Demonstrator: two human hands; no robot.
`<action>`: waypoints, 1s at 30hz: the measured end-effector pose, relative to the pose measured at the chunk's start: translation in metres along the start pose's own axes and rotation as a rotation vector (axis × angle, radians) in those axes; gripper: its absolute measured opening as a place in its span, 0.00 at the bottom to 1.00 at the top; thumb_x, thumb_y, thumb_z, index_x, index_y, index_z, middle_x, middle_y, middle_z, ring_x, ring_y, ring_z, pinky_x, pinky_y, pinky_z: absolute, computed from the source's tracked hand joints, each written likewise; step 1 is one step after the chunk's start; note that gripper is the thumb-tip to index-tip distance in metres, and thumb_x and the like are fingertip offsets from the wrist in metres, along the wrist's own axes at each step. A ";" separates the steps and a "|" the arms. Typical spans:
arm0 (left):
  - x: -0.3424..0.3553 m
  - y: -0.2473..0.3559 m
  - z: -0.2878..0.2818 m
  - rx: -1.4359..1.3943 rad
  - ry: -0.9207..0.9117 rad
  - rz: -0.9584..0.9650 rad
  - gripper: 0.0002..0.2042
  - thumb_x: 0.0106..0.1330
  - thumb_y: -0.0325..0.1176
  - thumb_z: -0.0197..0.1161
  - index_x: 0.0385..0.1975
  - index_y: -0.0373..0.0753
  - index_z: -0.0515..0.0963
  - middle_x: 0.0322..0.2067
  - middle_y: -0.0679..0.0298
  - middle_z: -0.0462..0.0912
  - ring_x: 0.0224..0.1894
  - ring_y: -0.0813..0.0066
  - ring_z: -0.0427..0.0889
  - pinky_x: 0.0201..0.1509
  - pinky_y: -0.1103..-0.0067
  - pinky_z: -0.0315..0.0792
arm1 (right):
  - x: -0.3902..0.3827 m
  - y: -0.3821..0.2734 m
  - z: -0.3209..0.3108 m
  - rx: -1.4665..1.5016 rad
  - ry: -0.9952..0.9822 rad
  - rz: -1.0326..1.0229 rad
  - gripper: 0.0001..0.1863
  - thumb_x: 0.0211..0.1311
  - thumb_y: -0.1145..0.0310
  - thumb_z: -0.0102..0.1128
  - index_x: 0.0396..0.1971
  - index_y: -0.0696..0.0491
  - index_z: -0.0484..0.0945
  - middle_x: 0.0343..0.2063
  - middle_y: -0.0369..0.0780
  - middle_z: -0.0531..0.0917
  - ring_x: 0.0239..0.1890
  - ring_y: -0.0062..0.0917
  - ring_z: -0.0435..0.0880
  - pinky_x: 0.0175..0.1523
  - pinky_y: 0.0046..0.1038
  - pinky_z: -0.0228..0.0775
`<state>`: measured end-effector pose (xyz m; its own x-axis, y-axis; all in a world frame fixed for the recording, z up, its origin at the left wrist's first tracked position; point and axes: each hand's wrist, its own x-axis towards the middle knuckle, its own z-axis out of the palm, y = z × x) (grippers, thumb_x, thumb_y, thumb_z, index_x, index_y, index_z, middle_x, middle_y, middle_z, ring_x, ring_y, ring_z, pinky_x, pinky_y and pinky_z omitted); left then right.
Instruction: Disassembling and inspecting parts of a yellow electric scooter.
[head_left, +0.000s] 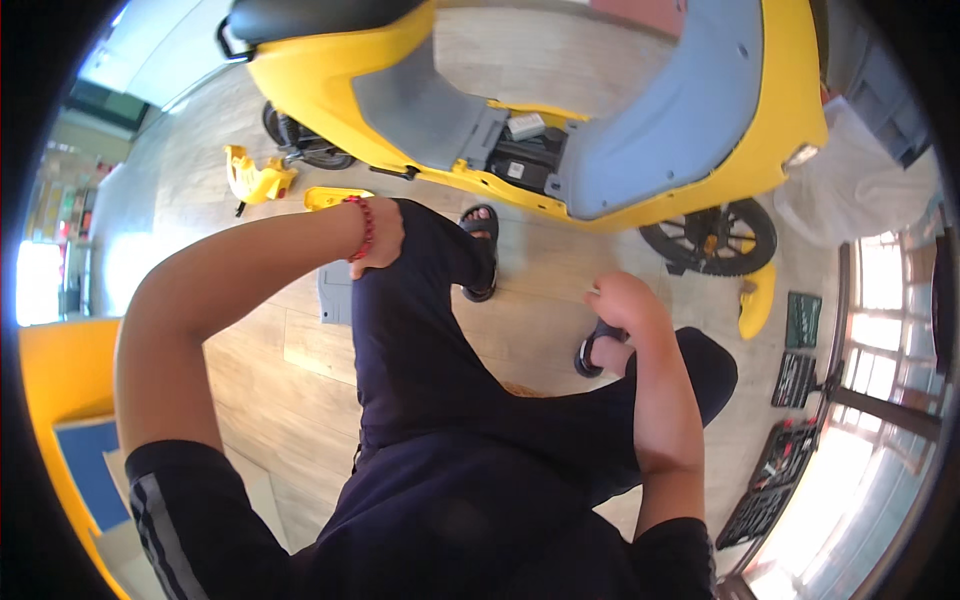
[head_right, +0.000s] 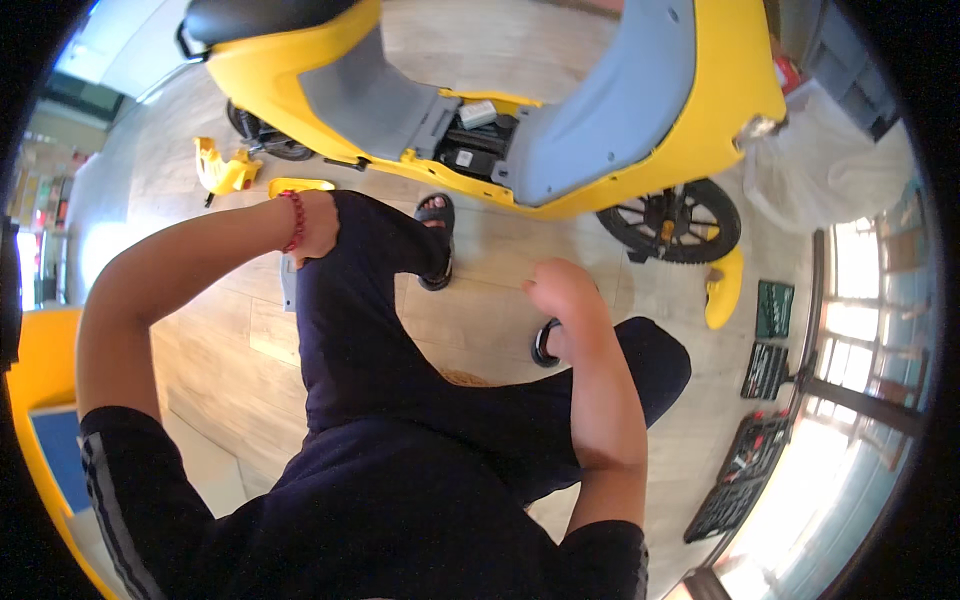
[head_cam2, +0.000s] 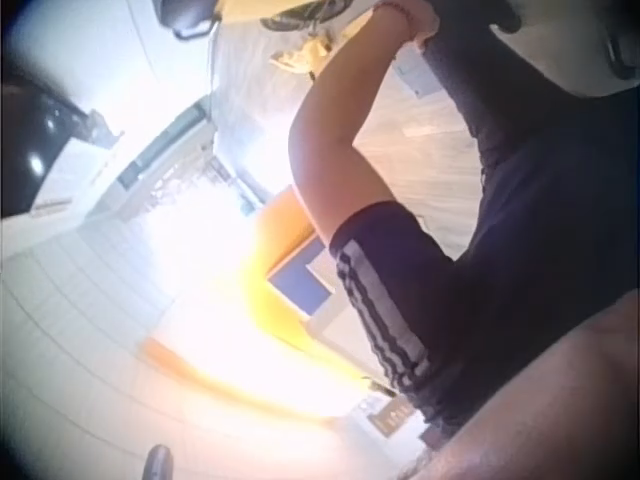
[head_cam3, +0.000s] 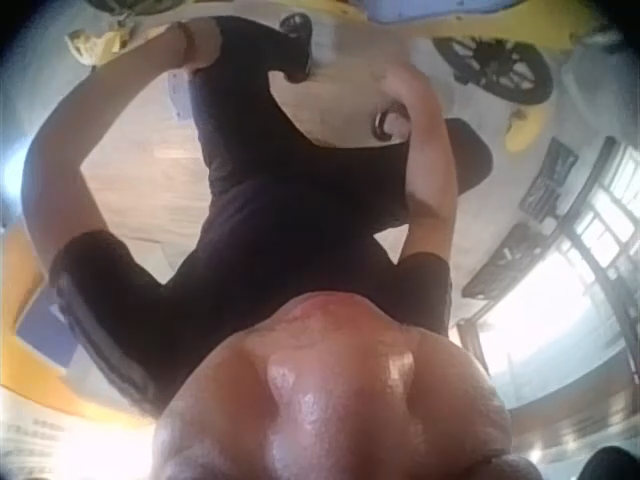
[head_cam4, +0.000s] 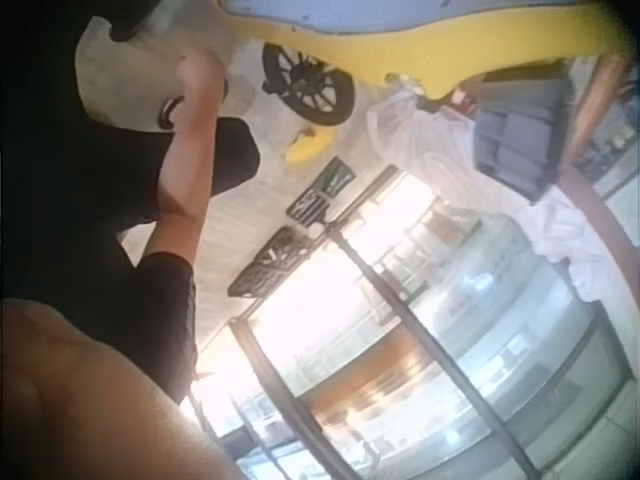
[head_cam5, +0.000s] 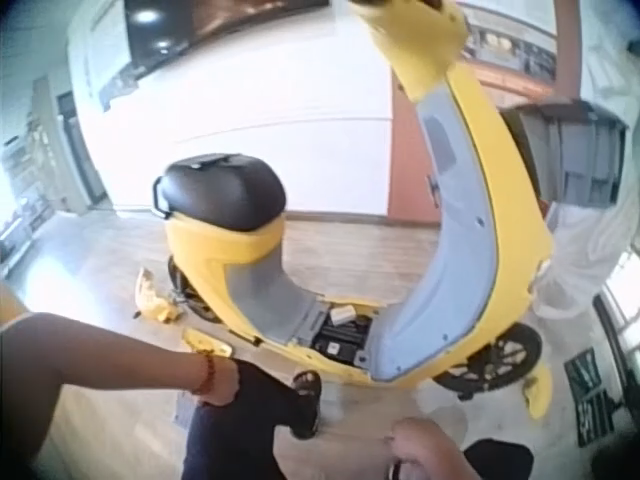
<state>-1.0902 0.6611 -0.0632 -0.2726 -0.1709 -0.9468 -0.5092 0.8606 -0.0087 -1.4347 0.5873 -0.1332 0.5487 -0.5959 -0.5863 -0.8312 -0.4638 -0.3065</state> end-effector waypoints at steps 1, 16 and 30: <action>0.000 0.003 0.002 -0.017 0.004 -0.043 0.20 0.44 0.55 0.68 0.29 0.46 0.85 0.33 0.62 0.85 0.40 0.61 0.83 0.44 0.68 0.76 | -0.006 0.003 -0.004 -0.025 0.011 -0.025 0.18 0.56 0.56 0.55 0.34 0.57 0.80 0.34 0.51 0.81 0.40 0.45 0.79 0.46 0.41 0.71; -0.005 0.104 0.070 -0.409 0.601 -0.887 0.05 0.52 0.32 0.61 0.22 0.42 0.83 0.26 0.61 0.83 0.37 0.65 0.82 0.42 0.73 0.74 | -0.133 0.086 0.062 0.165 1.053 0.282 0.19 0.63 0.63 0.48 0.50 0.57 0.74 0.54 0.49 0.72 0.59 0.42 0.67 0.64 0.37 0.56; 0.004 0.084 0.046 -0.637 1.404 -0.650 0.21 0.54 0.29 0.54 0.51 0.34 0.70 0.57 0.49 0.65 0.62 0.52 0.63 0.62 0.56 0.59 | -0.129 0.010 0.084 0.039 1.072 0.229 0.25 0.59 0.61 0.52 0.58 0.45 0.69 0.64 0.49 0.58 0.64 0.54 0.55 0.65 0.50 0.50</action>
<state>-1.0965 0.7547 -0.0825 -0.1882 -0.9677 0.1678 -0.9549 0.2202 0.1993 -1.5215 0.7140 -0.1234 0.1577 -0.9348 0.3182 -0.9153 -0.2593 -0.3082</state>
